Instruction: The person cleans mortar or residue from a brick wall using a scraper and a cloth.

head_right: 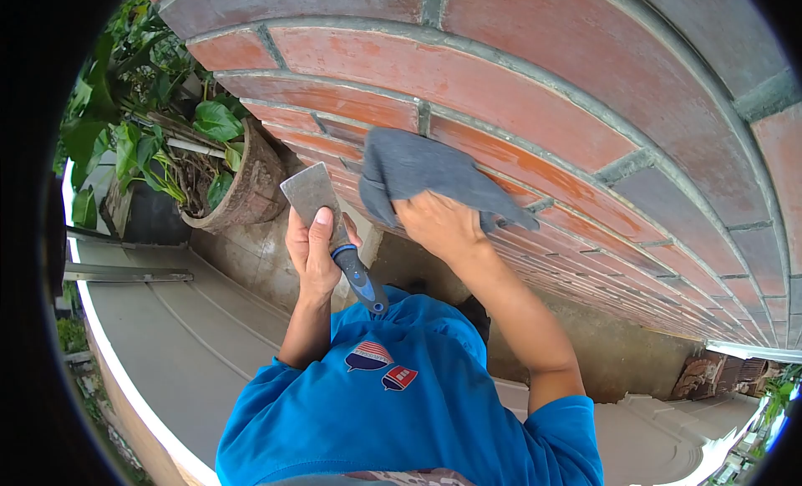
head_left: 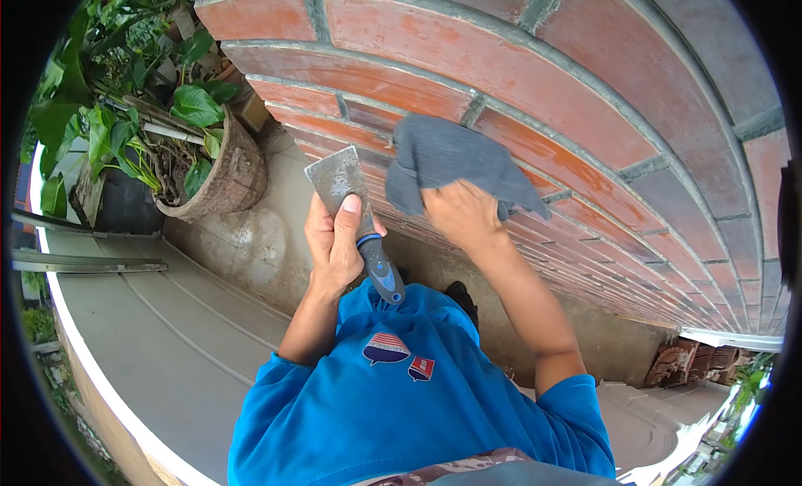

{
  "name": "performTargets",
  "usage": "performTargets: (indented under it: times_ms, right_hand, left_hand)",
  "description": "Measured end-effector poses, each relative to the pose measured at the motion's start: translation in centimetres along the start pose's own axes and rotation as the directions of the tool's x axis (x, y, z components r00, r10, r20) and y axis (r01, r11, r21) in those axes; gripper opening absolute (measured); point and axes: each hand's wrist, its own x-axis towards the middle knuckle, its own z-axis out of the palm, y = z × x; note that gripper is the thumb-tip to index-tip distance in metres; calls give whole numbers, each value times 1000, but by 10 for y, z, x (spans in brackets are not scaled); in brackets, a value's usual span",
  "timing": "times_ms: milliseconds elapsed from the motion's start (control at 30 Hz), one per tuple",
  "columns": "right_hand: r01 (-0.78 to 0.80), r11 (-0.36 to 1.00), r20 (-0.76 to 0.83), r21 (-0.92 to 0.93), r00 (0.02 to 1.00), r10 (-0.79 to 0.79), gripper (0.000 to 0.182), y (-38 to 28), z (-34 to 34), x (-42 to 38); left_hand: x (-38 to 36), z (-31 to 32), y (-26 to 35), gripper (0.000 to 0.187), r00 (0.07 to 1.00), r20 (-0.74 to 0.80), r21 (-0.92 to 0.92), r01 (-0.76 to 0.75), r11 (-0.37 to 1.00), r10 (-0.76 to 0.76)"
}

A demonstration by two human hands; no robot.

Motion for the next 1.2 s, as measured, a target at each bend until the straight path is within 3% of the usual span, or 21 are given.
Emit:
performTargets:
  times_ms: [33,133,233,333,367,433,467,533,600,700,1133,1200]
  right_hand:
    - [-7,996,190,93,982,-11,39,-6,-4,12]
    - [170,965,-11,200,985,-171,27,-14,-7,24]
    - [270,911,-319,310,933,-168,24,-9,-11,-3]
    - [95,576,-192,812,975,109,31,-18,-6,-33]
    - [72,448,-158,891,975,157,38,-29,-12,-37]
    - [-119,164,72,979,961,267,41,-52,-5,-51]
    - [-92,136,66,987,980,186,35,-52,-8,-55]
    - [-141,89,121,986,972,200,35,-67,-17,-57]
    - [-91,103,67,991,975,212,36,-82,-14,-52]
    - [-202,-58,210,978,954,212,29,-90,-28,-46]
    - [-197,-158,226,968,954,195,27,-107,-49,-18]
    - [-296,-160,316,942,941,119,21,-106,-50,-16]
  left_hand:
    - [0,4,2,29,1000,13,-44,21,999,-20]
    - [5,12,12,30,1000,-1,-146,21,989,-22]
    - [10,-3,15,32,994,97,-290,78,954,-51]
    - [13,4,22,33,968,166,-280,229,932,-188]
    - [16,7,23,32,956,193,-252,267,930,-222]
    - [21,15,19,40,937,217,-196,318,928,-275]
    - [26,18,15,39,934,234,-183,313,932,-268]
    - [33,22,17,35,923,262,-163,330,930,-281]
    - [39,29,27,35,900,297,-152,374,915,-319]
    - [45,33,31,35,870,334,-170,434,885,-362]
    - [61,21,33,32,835,335,-229,521,822,-436]
    - [63,19,36,33,828,325,-226,537,813,-457]
